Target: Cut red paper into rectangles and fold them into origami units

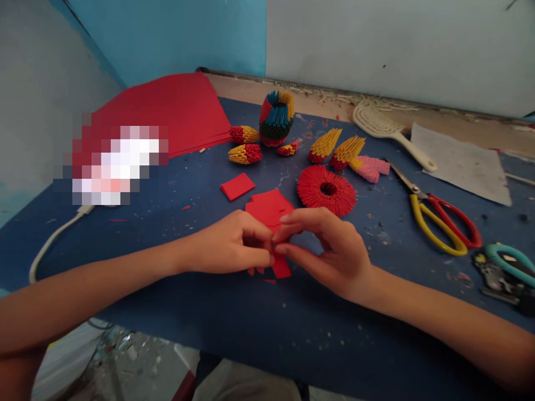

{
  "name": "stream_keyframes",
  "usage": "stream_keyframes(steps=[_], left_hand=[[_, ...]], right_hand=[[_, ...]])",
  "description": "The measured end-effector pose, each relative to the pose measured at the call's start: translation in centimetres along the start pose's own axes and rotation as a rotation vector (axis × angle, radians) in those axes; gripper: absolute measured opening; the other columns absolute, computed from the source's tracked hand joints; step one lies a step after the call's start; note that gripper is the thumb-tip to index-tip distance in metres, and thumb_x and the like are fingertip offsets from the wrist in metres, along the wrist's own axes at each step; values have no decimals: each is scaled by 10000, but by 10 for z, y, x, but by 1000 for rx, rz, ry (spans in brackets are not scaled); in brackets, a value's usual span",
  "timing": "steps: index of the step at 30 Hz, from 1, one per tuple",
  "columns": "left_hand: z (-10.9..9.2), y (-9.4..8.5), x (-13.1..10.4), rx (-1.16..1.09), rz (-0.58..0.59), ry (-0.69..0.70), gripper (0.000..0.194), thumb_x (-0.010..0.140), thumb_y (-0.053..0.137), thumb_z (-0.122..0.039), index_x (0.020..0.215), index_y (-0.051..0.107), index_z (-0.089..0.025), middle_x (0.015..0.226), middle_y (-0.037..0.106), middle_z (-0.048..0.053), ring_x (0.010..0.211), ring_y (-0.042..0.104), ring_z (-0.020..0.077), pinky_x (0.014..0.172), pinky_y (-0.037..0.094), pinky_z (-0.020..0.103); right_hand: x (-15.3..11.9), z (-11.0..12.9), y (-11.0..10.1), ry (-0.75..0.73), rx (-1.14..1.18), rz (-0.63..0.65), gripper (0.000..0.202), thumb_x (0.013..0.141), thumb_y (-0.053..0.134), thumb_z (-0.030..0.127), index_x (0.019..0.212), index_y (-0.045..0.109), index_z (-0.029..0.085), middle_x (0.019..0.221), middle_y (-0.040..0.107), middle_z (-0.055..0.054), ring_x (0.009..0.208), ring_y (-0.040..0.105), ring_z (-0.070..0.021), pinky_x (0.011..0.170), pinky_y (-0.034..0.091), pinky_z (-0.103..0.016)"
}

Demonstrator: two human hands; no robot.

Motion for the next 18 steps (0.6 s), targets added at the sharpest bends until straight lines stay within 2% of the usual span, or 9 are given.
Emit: stream_keyframes(steps=[2, 6, 10, 13, 18], left_hand=[[4, 2, 2, -155, 36, -61, 127, 706, 543, -159, 593, 578, -111, 547, 604, -6, 510, 575, 85, 490, 429, 158], [9, -13, 4, -309, -146, -68, 165, 710, 565, -182, 558, 549, -117, 556, 625, -7, 481, 575, 71, 428, 370, 138], [13, -18, 4, -389, -194, -58, 135, 700, 579, -171, 577, 583, -115, 560, 634, -11, 493, 590, 77, 426, 368, 139], [14, -18, 3, -373, -197, -62, 141, 707, 589, -178, 585, 612, -111, 578, 647, -1, 531, 608, 91, 457, 393, 150], [8, -20, 0, -211, -240, -17, 177, 718, 586, -150, 553, 632, -103, 537, 628, 3, 542, 568, 74, 511, 401, 148]], right_hand=[[0, 2, -4, -51, -24, -26, 387, 800, 562, 49, 1134, 491, 233, 935, 655, -13, 855, 633, -128, 766, 511, -269], [1, 7, -11, -227, -318, -47, 287, 762, 590, 61, 999, 589, 224, 1085, 577, -67, 969, 580, -180, 812, 483, -337], [1, 7, -8, -327, -517, -14, 139, 751, 660, 163, 874, 655, 227, 1004, 577, -66, 899, 563, -196, 755, 460, -373], [3, 3, -9, -249, -474, -39, 76, 770, 648, 184, 840, 659, 213, 908, 594, -56, 823, 571, -170, 715, 463, -342], [4, -11, -2, 28, -208, -6, 30, 818, 576, 155, 820, 603, 167, 803, 639, -36, 736, 603, -119, 660, 483, -242]])
Point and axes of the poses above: each hand's wrist, its own x-axis towards the middle knuckle, its own y-axis out of the palm, z = x × y, the point moved 8 cm from there along x, towards the middle knuckle
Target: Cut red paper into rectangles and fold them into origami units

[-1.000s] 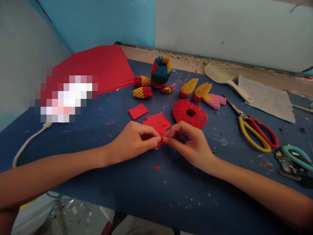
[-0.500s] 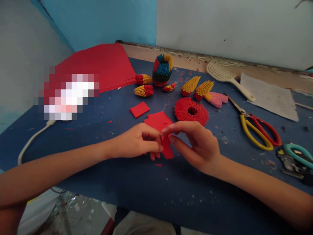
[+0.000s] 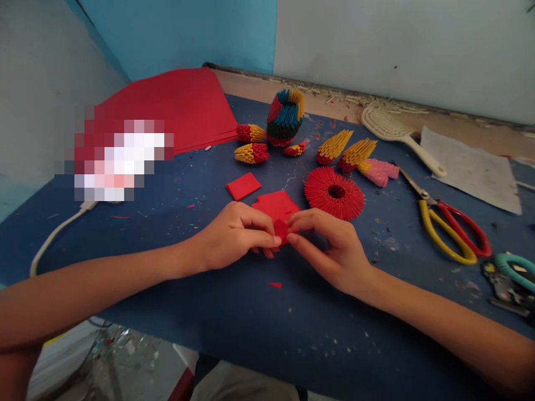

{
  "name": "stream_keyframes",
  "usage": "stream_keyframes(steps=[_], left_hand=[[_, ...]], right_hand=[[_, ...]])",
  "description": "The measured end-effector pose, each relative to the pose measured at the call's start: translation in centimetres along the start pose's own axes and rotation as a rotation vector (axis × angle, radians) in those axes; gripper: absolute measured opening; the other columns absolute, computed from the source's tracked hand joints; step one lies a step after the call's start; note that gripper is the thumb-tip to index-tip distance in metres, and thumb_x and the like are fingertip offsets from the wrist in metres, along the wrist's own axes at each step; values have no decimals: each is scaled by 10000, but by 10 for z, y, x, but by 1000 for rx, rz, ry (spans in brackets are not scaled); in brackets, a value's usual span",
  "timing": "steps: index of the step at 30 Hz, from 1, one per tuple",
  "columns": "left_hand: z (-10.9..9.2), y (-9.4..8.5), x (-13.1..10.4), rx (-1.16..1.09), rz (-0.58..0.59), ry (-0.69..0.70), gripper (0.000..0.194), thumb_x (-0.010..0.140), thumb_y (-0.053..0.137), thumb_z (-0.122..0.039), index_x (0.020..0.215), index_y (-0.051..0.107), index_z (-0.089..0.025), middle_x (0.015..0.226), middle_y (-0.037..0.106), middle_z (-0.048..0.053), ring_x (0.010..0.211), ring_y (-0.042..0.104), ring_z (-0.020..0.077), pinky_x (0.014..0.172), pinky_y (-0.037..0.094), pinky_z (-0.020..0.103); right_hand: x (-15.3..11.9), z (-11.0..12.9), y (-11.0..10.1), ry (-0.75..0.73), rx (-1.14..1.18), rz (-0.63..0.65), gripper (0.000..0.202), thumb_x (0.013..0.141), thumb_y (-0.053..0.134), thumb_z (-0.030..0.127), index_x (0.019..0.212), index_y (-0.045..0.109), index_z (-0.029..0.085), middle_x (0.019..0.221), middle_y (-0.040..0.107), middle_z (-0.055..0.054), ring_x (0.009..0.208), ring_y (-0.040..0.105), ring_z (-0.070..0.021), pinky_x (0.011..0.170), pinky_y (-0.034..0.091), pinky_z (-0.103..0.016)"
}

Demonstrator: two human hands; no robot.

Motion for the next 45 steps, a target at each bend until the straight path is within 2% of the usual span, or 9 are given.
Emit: stream_keyframes(steps=[10, 16, 21, 25, 29, 35, 37, 40, 45], left_hand=[[-11, 0, -4, 383, -109, 179, 183, 733, 569, -173, 586, 656, -107, 531, 631, 5, 503, 551, 90, 484, 384, 173], [-6, 2, -2, 255, -142, 175, 178, 726, 546, -133, 554, 587, -114, 522, 613, -13, 505, 584, 88, 489, 423, 155], [0, 2, -1, 73, -93, 113, 176, 738, 527, -130, 570, 575, -115, 536, 605, -26, 468, 569, 64, 483, 447, 145], [3, 5, 0, 57, -56, 76, 149, 716, 521, -108, 582, 586, -112, 530, 592, -27, 459, 556, 61, 468, 441, 147], [7, 10, 1, 30, 4, 28, 105, 713, 555, -130, 622, 602, -107, 560, 614, -14, 489, 574, 69, 490, 453, 157], [10, 17, 4, -246, 155, -72, 166, 778, 561, -246, 711, 613, -103, 587, 637, 10, 485, 590, 77, 399, 391, 134], [10, 15, 3, -282, 145, -76, 135, 766, 590, -235, 725, 608, -108, 594, 635, 1, 480, 580, 68, 388, 377, 123], [9, 6, 3, -231, 40, -39, 103, 747, 619, -210, 716, 601, -113, 605, 632, -9, 499, 572, 61, 399, 379, 116], [-1, -6, -2, -32, -128, 92, 104, 761, 605, -209, 735, 623, -110, 584, 613, -16, 490, 515, 43, 441, 392, 121]], right_hand=[[-7, -22, 6, 333, 361, -96, 79, 777, 639, 183, 798, 565, 200, 708, 623, 30, 630, 604, -84, 576, 482, -191], [-12, -27, 4, 384, 533, -245, 214, 733, 675, 160, 795, 477, 213, 713, 574, 44, 637, 587, -74, 599, 486, -193], [-6, -29, 13, 458, 657, -84, 179, 802, 606, 272, 947, 534, 197, 667, 622, 30, 613, 622, -91, 592, 513, -214], [-2, -27, 15, 459, 579, 52, 160, 782, 629, 307, 859, 604, 169, 701, 657, 2, 615, 626, -104, 569, 506, -216], [-2, -21, 15, 356, 336, 141, 141, 848, 550, 264, 773, 602, 156, 658, 617, 8, 606, 581, -91, 553, 466, -201], [-2, 17, -12, -240, -105, -59, 60, 827, 580, 164, 858, 623, 193, 800, 642, -24, 746, 597, -131, 678, 457, -281], [-3, 22, -17, -326, -182, -105, 78, 798, 617, 168, 853, 647, 214, 893, 636, -49, 841, 596, -169, 738, 461, -332], [-1, 13, -20, -232, -162, -148, 169, 765, 640, 140, 915, 640, 217, 959, 621, -61, 882, 591, -178, 767, 472, -344], [-1, -17, -7, 147, 271, -88, 300, 825, 563, 159, 1115, 507, 207, 850, 648, -20, 770, 632, -125, 679, 517, -269]])
Point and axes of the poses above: each hand's wrist, its own x-axis towards the middle knuckle, its own y-axis out of the palm, z = x × y, the point moved 8 cm from there along x, towards the middle knuckle
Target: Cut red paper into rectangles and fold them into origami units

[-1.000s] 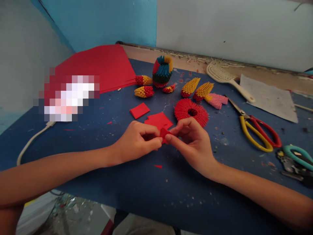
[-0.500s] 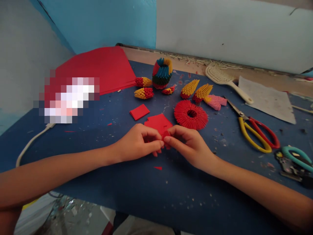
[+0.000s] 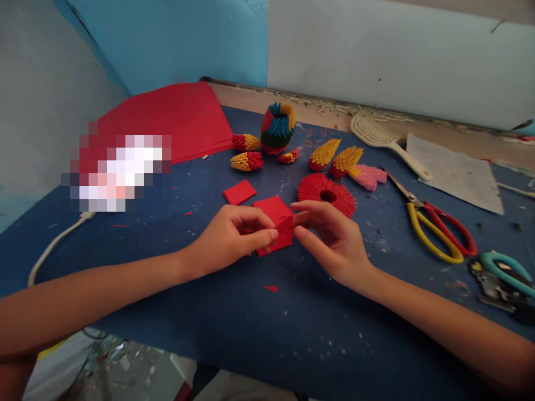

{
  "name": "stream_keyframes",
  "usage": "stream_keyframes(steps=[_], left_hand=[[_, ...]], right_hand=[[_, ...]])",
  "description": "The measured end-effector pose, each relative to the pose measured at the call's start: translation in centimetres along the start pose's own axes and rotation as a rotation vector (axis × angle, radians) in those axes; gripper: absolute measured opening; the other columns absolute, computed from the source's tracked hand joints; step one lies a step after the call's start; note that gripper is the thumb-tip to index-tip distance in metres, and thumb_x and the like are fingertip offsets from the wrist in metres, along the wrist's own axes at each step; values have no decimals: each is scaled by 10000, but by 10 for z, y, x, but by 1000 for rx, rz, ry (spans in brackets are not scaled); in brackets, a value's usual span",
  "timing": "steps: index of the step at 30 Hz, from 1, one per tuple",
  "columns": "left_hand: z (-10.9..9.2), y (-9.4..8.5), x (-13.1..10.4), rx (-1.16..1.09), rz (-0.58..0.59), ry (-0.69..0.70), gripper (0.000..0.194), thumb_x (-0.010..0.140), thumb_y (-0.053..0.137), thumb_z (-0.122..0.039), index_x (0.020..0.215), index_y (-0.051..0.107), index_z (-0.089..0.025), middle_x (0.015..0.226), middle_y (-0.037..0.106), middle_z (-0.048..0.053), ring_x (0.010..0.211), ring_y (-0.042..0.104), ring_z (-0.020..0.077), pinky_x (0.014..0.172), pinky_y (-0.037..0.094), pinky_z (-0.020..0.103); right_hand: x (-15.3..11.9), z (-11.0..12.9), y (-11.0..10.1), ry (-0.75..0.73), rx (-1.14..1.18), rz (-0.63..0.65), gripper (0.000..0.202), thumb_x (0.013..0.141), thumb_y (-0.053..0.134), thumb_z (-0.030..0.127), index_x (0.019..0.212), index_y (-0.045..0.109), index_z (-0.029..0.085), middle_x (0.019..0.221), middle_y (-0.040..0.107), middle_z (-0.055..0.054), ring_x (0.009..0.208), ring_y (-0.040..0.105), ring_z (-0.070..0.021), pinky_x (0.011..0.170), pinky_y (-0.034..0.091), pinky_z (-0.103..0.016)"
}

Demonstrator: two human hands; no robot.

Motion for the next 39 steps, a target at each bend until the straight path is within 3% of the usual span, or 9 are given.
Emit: stream_keyframes(steps=[4, 10, 20, 26, 35, 39], left_hand=[[-7, 0, -2, 162, -8, 77, 115, 772, 570, -192, 696, 607, -115, 588, 581, -25, 503, 494, 43, 473, 395, 132], [-12, 4, -4, 326, 32, 187, 148, 800, 553, -264, 777, 614, -131, 693, 618, -3, 593, 545, 75, 513, 415, 150], [-16, 6, -3, 488, 74, 214, 191, 834, 504, -239, 758, 639, -127, 622, 624, -12, 541, 528, 67, 510, 382, 153], [-17, 10, -3, 441, 100, 208, 148, 790, 494, -139, 697, 609, -132, 596, 583, -34, 540, 507, 61, 522, 379, 151], [-12, 20, -6, 443, 195, 261, 179, 785, 490, -164, 630, 573, -128, 564, 536, -32, 521, 465, 60, 514, 350, 167], [-10, 20, -5, 392, 219, 214, 229, 824, 434, -168, 631, 551, -128, 557, 527, -35, 509, 475, 59, 497, 355, 160]], right_hand=[[-2, -3, 7, 80, 147, 28, 281, 768, 644, 168, 1019, 522, 200, 792, 663, -7, 722, 647, -123, 654, 530, -258], [-4, -8, 11, 178, 116, 97, 294, 762, 654, 196, 1014, 503, 191, 761, 684, -17, 656, 650, -127, 618, 526, -262], [-4, -5, 9, 122, 10, 74, 310, 748, 643, 152, 1018, 496, 196, 767, 688, -8, 662, 640, -122, 607, 478, -252], [-7, -2, 12, 145, -4, 86, 337, 737, 610, 110, 1034, 480, 204, 760, 678, 4, 670, 628, -122, 614, 464, -252], [-10, -1, 19, 201, 84, 152, 304, 713, 601, 68, 983, 553, 199, 674, 629, 44, 622, 607, -99, 608, 469, -224], [-10, -9, 18, 281, 145, 136, 271, 723, 606, 80, 968, 570, 190, 664, 630, 44, 599, 595, -94, 587, 465, -217]])
Point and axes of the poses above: each hand's wrist, its own x-axis towards the middle knuckle, its own y-axis out of the palm, z = x × y, the point moved 8 cm from there along x, towards the middle knuckle
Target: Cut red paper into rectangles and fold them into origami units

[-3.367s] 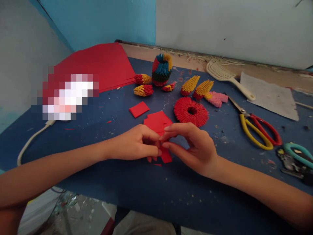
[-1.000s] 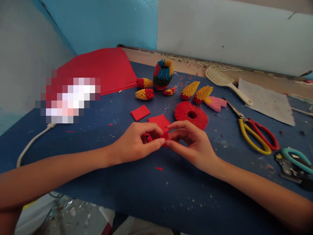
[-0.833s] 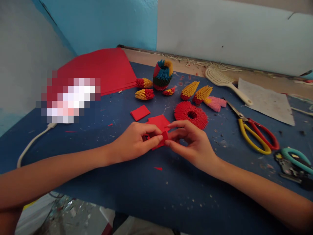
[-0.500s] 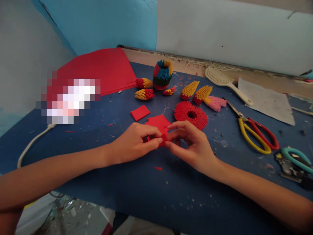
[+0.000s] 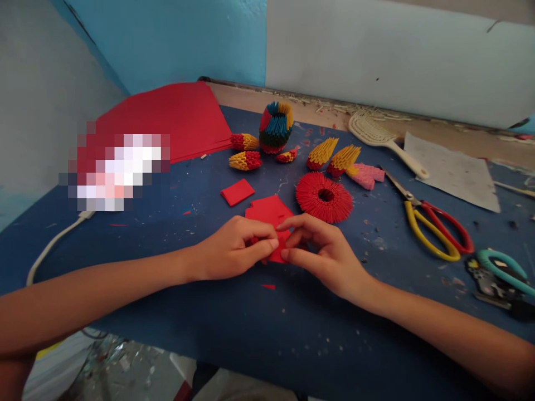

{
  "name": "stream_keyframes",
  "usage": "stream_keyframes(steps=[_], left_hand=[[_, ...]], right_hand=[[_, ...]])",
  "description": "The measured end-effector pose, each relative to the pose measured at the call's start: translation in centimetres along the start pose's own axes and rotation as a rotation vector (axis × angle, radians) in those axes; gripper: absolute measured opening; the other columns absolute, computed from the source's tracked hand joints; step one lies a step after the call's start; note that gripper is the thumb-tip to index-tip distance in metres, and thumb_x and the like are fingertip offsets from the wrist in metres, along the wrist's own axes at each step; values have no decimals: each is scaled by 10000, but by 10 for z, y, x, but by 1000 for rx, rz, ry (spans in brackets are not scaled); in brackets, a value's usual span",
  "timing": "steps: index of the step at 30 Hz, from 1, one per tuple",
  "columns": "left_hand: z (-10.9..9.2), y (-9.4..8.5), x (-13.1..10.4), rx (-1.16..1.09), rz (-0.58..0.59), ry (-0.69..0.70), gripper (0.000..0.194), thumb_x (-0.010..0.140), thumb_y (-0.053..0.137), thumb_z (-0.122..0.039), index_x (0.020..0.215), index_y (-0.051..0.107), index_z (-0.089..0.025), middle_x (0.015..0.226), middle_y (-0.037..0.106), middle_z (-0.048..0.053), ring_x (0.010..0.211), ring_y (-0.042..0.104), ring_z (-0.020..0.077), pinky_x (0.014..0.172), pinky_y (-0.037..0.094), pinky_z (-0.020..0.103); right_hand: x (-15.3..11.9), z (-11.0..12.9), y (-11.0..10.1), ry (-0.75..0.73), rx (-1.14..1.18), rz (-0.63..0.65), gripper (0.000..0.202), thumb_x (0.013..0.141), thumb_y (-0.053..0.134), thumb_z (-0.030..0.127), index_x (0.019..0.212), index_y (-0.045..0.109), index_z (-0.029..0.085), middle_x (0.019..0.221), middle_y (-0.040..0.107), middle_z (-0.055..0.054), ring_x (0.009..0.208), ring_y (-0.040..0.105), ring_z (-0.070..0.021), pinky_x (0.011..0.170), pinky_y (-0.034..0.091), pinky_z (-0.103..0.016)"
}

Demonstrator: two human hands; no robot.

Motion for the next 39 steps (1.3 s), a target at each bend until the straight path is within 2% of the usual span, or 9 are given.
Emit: stream_keyframes(steps=[6, 8, 11, 15, 19, 29, 32, 36, 39], left_hand=[[-5, -11, 0, 159, -115, 70, 165, 795, 493, -146, 666, 594, -123, 543, 539, -42, 493, 472, 50, 500, 348, 147], [-7, -12, -2, 211, -140, 117, 156, 801, 504, -149, 682, 602, -123, 553, 545, -41, 493, 474, 48, 500, 349, 143], [-15, -12, -5, 323, -173, 244, 158, 828, 493, -160, 715, 598, -121, 595, 568, -26, 515, 484, 56, 523, 364, 150], [-24, -7, -10, 478, -184, 404, 174, 841, 461, -147, 725, 586, -115, 637, 588, 2, 568, 509, 87, 568, 388, 180], [-25, -3, -11, 532, -165, 441, 193, 852, 445, -153, 723, 585, -117, 645, 589, 11, 592, 524, 103, 589, 405, 194], [-28, 1, -14, 531, -175, 474, 183, 847, 462, -152, 712, 580, -118, 660, 606, 17, 603, 538, 102, 604, 411, 197], [-28, 1, -14, 498, -180, 454, 170, 818, 485, -140, 683, 585, -119, 617, 597, 8, 562, 523, 95, 570, 393, 197], [-22, 0, -10, 351, -134, 318, 167, 767, 524, -132, 610, 578, -131, 493, 522, -42, 435, 422, 51, 464, 321, 168], [-20, 0, -8, 272, -111, 257, 155, 729, 533, -109, 582, 577, -127, 460, 487, -57, 411, 380, 33, 444, 296, 152]], right_hand=[[2, 13, -5, -103, -145, -35, 71, 757, 617, 163, 828, 628, 168, 721, 663, 3, 629, 593, -106, 569, 439, -223], [4, 15, -7, -117, -179, -26, 70, 792, 598, 211, 788, 649, 163, 703, 655, -4, 626, 570, -108, 570, 426, -230], [8, 7, -7, -26, -89, 30, 165, 813, 586, 295, 758, 664, 161, 694, 644, -14, 636, 561, -115, 583, 427, -240], [10, -10, -5, 128, 33, 127, 196, 764, 641, 354, 751, 673, 161, 690, 642, -17, 618, 556, -115, 563, 423, -237], [10, -9, -4, 117, -23, 179, 172, 768, 635, 328, 791, 684, 165, 712, 660, -28, 642, 569, -125, 571, 427, -244], [9, 10, -6, -90, -275, 99, 80, 793, 599, 215, 756, 643, 159, 688, 639, -3, 617, 546, -97, 572, 435, -216], [5, 21, -1, -241, -434, 117, 62, 810, 587, 187, 777, 628, 153, 704, 634, -7, 628, 550, -93, 584, 436, -209], [-5, 38, 8, -504, -687, 131, 100, 862, 523, 164, 858, 620, 137, 750, 637, -44, 676, 559, -117, 601, 439, -226], [-13, 45, 15, -615, -803, 154, 137, 878, 477, 132, 868, 614, 133, 770, 640, -59, 681, 544, -135, 609, 434, -256]])
Point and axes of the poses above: each hand's wrist, its own x-axis towards the middle knuckle, its own y-axis out of the palm, z = x × y, the point moved 8 cm from there along x, towards the middle knuckle
